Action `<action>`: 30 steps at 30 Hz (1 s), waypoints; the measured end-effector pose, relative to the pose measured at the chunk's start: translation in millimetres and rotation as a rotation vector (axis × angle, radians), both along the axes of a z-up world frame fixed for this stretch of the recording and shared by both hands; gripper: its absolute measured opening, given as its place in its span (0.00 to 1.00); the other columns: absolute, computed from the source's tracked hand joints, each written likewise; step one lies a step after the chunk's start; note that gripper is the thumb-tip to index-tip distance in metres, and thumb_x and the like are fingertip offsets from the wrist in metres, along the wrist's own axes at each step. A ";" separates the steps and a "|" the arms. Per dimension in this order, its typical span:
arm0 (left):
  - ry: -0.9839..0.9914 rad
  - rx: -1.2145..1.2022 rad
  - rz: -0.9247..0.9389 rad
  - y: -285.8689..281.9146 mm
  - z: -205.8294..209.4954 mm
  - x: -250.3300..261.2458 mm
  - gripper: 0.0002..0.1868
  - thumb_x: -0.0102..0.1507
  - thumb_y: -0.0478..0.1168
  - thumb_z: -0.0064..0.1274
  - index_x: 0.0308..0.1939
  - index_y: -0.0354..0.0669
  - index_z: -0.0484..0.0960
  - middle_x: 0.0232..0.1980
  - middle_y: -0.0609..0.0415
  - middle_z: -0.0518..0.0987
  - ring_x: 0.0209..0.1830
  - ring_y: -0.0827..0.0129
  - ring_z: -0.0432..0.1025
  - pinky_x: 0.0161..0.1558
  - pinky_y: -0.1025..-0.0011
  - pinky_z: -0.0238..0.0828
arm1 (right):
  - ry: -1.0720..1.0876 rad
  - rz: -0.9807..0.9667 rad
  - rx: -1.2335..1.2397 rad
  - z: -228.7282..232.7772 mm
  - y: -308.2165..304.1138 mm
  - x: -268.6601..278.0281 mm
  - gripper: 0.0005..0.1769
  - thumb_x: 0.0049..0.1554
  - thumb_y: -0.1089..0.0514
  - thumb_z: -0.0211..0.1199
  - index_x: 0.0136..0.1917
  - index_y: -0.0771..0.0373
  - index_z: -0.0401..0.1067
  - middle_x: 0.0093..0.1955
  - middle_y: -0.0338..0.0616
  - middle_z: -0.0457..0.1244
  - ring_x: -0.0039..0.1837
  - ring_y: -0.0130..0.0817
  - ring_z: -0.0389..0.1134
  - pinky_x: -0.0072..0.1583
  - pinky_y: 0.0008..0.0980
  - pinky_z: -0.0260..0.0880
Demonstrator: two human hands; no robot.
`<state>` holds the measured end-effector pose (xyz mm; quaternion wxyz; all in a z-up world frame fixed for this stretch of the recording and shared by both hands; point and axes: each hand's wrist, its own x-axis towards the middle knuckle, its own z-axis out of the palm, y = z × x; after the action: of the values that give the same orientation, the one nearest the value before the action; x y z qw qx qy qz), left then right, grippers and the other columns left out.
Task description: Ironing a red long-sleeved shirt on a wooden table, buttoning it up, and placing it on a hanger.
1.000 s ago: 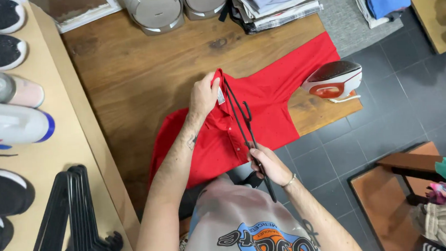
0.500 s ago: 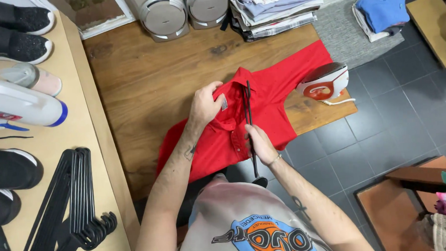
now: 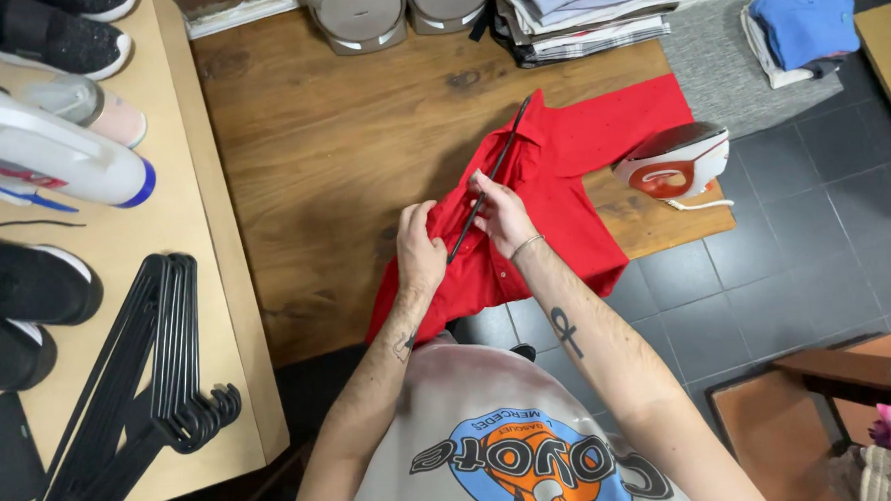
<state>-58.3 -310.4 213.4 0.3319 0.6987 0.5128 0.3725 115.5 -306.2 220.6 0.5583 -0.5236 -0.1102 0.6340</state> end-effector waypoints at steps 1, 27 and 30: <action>-0.005 0.022 0.055 0.9 -8.9 -7.2 0.36 0.47 0.18 0.51 0.61 0.38 0.76 0.57 0.41 0.72 0.62 0.42 0.70 0.65 0.53 0.71 | -0.010 -0.003 -0.001 -2.5 6.0 -0.3 0.33 0.55 0.40 0.75 0.61 0.61 0.66 0.60 0.39 0.65 0.53 0.30 0.66 0.46 0.24 0.71; 0.455 -0.332 0.074 95.8 -14.5 -43.7 0.10 0.63 0.45 0.52 0.41 0.46 0.84 0.39 0.47 0.84 0.43 0.46 0.81 0.44 0.52 0.80 | -1.108 0.425 0.061 22.9 64.9 -31.3 0.32 0.49 0.47 0.77 0.62 0.60 0.70 0.54 0.51 0.66 0.45 0.42 0.74 0.46 0.36 0.77; 0.466 -0.261 0.014 109.2 -5.0 -53.7 0.08 0.64 0.41 0.50 0.40 0.44 0.82 0.40 0.45 0.83 0.42 0.42 0.80 0.44 0.48 0.80 | -1.503 0.406 0.269 64.2 102.5 -15.9 0.32 0.55 0.56 0.70 0.69 0.51 0.60 0.66 0.42 0.53 0.59 0.53 0.68 0.59 0.53 0.74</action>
<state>-112.0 -201.1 208.4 0.2895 0.7134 0.6238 0.1345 99.6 -203.7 284.7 0.2662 -0.7095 -0.6269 0.1810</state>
